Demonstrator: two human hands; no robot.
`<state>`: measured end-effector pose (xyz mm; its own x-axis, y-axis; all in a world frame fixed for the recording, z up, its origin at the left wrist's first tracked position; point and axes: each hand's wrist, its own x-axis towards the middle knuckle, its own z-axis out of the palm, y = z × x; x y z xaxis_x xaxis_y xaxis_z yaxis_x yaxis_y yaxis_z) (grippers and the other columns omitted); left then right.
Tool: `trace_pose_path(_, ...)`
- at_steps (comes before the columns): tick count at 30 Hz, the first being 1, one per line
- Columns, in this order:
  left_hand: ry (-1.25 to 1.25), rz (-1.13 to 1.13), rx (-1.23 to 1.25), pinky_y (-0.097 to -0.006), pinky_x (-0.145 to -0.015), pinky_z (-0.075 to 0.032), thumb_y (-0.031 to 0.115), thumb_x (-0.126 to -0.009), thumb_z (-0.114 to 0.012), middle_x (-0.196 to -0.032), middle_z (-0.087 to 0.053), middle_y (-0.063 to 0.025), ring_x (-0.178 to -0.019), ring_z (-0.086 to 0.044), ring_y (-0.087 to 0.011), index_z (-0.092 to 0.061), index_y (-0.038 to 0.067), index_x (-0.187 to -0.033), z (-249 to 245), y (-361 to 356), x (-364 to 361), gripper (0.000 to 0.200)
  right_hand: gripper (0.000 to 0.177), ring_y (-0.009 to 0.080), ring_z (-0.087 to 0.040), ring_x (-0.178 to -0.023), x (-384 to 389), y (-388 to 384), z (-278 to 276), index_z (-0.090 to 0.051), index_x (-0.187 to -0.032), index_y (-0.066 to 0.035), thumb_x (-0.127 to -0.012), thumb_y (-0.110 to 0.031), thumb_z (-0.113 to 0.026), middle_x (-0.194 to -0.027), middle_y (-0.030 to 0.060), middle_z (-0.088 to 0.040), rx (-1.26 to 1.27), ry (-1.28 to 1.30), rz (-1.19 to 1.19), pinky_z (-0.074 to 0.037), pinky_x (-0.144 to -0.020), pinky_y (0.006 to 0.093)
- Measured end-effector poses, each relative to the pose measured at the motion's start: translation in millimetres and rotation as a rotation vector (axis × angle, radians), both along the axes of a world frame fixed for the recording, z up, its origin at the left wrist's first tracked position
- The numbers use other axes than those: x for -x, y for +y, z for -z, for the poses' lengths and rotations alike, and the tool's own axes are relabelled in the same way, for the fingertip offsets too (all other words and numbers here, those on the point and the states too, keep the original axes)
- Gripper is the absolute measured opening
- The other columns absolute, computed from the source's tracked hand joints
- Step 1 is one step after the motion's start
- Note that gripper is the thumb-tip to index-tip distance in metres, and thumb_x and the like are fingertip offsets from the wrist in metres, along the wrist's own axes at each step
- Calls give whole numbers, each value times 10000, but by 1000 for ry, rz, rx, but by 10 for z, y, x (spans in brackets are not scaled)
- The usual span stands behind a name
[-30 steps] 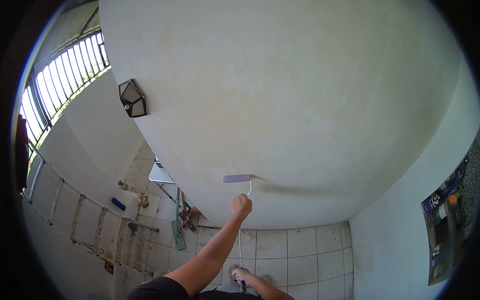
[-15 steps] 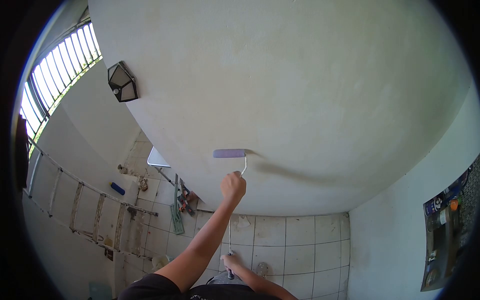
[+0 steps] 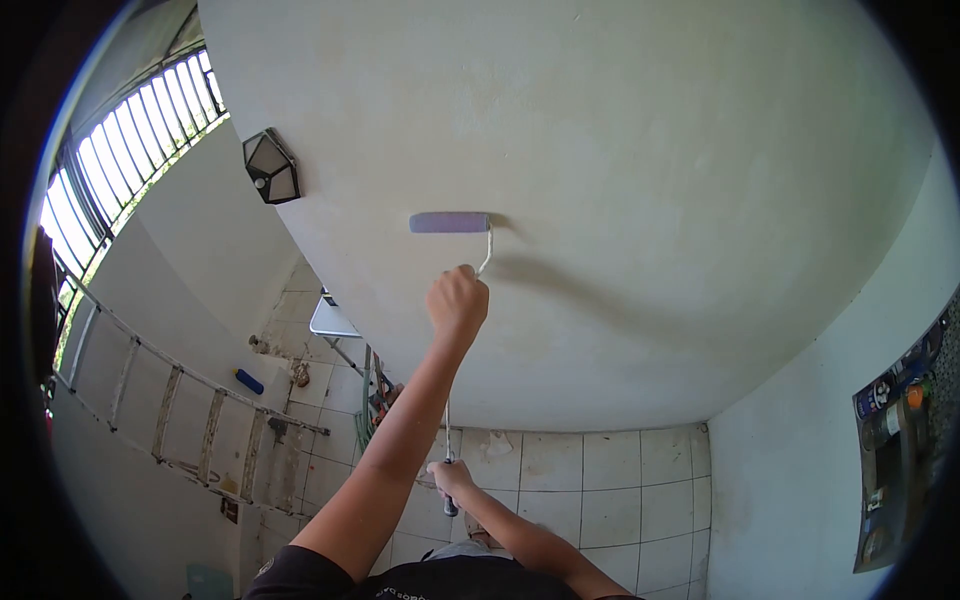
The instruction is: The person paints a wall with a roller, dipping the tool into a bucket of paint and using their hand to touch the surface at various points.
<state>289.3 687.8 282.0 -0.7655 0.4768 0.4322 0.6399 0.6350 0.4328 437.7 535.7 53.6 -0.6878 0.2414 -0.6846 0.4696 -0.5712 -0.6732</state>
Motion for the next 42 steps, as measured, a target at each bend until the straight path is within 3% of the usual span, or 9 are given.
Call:
trace_pose_path(9, -76, 289, -144, -452, -749, -511, 134, -842, -487, -866, -661, -216, -851, -651, -370, -620, 28, -946, -1189, -223, -119, 199, 367, 89, -301, -359, -254, 127, -1353, -393, -592, -156, -883, -168, -616, -467, -45, -351, -20, 323, 109, -278, -378, 295)
trace_pose_path(12, -244, 812, -430, -411, -823, -483, 193, -881, -494, -1095, -569, -152, -1002, -594, -278, -469, 102, -1239, -798, -383, -41, 370, 369, 82, -306, -353, -570, 260, -1228, -397, -596, -158, -889, -173, -620, -470, -51, -365, -232, 271, 203, -275, -365, 293)
trace_pose_path(15, -1046, 901, -331, -428, -881, -462, 324, -912, -552, -1300, -397, -122, -1118, -516, -240, -206, 192, -1448, -551, -913, -211, 651, 357, 85, -333, -347, -1026, 473, -876, -421, -597, -151, -889, -179, -624, -470, -47, -372, -435, 300, 266, -269, -353, 288)
trace_pose_path(18, -1106, 721, -180, -400, -874, -465, 320, -930, -519, -1252, -492, -129, -1076, -545, -227, -265, 170, -1422, 249, -1345, -148, 574, 417, 125, -381, -514, -1480, 720, -570, -470, -532, -34, -831, -257, -657, -497, 5, -438, -660, 212, 313, -317, -532, 362)
trace_pose_path(21, -1312, 306, -42, -392, -825, -461, 292, -967, -385, -1147, -598, -124, -1014, -602, -243, -435, 116, -1330, 1141, -1829, -133, 406, 441, 119, -361, -450, -1746, 866, -715, -427, -522, -84, -857, -272, -644, -476, -13, -400, -641, 214, 362, -312, -481, 350)
trace_pose_path(25, -1635, 106, -54, -399, -799, -460, 293, -954, -461, -1155, -637, -98, -1016, -632, -251, -546, 83, -1247, 2113, -2448, -39, 371, 458, 99, -267, -323, -1714, 1172, -1700, -305, -561, -206, -912, -305, -582, -449, -60, -317, -144, 173, 268, -271, -368, 320)
trace_pose_path(36, -1377, -146, -335, -398, -827, -450, 137, -870, -415, -1076, -639, -133, -946, -629, -264, -540, 93, -1179, 1805, -3358, -764, 337, 347, 140, -283, -352, -743, 2408, -3787, -334, -549, -159, -831, -267, -507, -438, -19, -292, -590, 325, 117, -354, -423, 356)
trace_pose_path(39, -1264, -199, -339, -381, -791, -453, 153, -862, -414, -1037, -633, -118, -884, -624, -230, -530, 80, -1168, 1612, -3683, -1132, 335, 357, 142, -314, -350, -431, 2522, -3729, -334, -562, -162, -852, -283, -505, -442, -20, -312, -664, 323, 98, -380, -425, 367)
trace_pose_path(42, -1233, -347, -342, -382, -776, -455, 186, -868, -424, -997, -626, -100, -840, -613, -211, -532, 84, -1151, 1664, -4053, -1493, 320, 341, 151, -333, -332, -72, 2530, -2813, -355, -564, -154, -851, -257, -510, -444, -14, -331, -698, 244, 105, -366, -391, 359)
